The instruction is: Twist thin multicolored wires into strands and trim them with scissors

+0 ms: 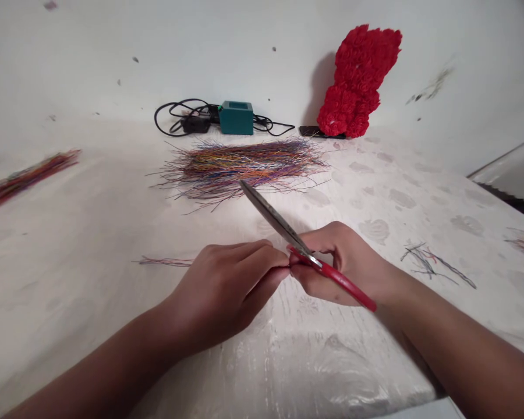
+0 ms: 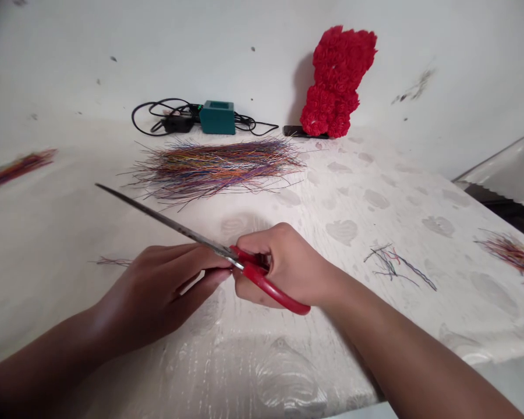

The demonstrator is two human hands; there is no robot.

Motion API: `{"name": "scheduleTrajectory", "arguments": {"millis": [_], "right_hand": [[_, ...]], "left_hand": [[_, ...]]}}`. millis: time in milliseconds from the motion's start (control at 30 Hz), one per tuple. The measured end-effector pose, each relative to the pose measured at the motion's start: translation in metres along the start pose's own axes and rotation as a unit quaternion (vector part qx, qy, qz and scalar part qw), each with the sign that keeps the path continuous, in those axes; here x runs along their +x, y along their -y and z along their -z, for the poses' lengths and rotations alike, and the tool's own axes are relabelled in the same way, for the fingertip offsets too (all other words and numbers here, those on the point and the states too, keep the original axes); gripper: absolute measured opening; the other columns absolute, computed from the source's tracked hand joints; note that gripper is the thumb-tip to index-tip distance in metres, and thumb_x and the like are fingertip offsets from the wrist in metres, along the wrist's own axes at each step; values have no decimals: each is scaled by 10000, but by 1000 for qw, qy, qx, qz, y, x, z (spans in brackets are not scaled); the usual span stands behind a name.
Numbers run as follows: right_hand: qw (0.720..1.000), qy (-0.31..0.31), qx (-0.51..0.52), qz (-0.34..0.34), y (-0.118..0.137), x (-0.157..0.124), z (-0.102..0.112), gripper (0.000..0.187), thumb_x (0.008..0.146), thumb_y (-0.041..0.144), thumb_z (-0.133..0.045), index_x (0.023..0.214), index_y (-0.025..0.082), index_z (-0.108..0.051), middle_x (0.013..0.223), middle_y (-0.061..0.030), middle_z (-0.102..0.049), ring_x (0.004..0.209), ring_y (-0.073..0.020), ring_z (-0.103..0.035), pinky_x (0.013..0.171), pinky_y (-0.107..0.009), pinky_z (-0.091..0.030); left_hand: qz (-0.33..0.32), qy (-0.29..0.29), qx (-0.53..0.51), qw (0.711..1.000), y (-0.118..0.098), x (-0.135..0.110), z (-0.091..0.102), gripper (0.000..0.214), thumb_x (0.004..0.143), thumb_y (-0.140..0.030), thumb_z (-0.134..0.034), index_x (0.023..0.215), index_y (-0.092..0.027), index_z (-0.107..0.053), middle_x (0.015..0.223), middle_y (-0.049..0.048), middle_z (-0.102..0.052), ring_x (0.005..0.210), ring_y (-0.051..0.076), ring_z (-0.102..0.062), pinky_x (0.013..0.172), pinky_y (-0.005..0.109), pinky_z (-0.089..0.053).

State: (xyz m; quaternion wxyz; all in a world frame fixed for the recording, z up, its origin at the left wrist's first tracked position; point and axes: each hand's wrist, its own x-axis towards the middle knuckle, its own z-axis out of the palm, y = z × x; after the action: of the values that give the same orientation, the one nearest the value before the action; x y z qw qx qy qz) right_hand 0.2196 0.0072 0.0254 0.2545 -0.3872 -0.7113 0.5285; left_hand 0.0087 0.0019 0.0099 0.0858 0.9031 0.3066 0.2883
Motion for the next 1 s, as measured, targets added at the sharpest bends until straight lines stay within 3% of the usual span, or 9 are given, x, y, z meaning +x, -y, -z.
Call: {"name": "scheduleTrajectory", "arguments": {"millis": [333, 1000], "right_hand": [[999, -32, -19, 14, -2, 0, 1, 153, 643, 61, -563, 606, 165, -458, 573, 66, -366, 524, -64, -322, 419, -173, -242], [999, -17, -28, 41, -3, -2, 1, 181, 642, 50, -544, 595, 171, -419, 568, 70, -346, 511, -56, -305, 413, -174, -220]], "left_hand": [[-11, 1, 13, 1000, 3, 0, 6, 113, 962, -180, -499, 914, -197, -600, 761, -25, -649, 625, 95, -547, 574, 254, -382], [4, -15, -7, 1000, 0, 1, 4, 108, 955, -187, -522, 906, -200, -617, 745, -41, -660, 610, 84, -557, 567, 240, -388]]}}
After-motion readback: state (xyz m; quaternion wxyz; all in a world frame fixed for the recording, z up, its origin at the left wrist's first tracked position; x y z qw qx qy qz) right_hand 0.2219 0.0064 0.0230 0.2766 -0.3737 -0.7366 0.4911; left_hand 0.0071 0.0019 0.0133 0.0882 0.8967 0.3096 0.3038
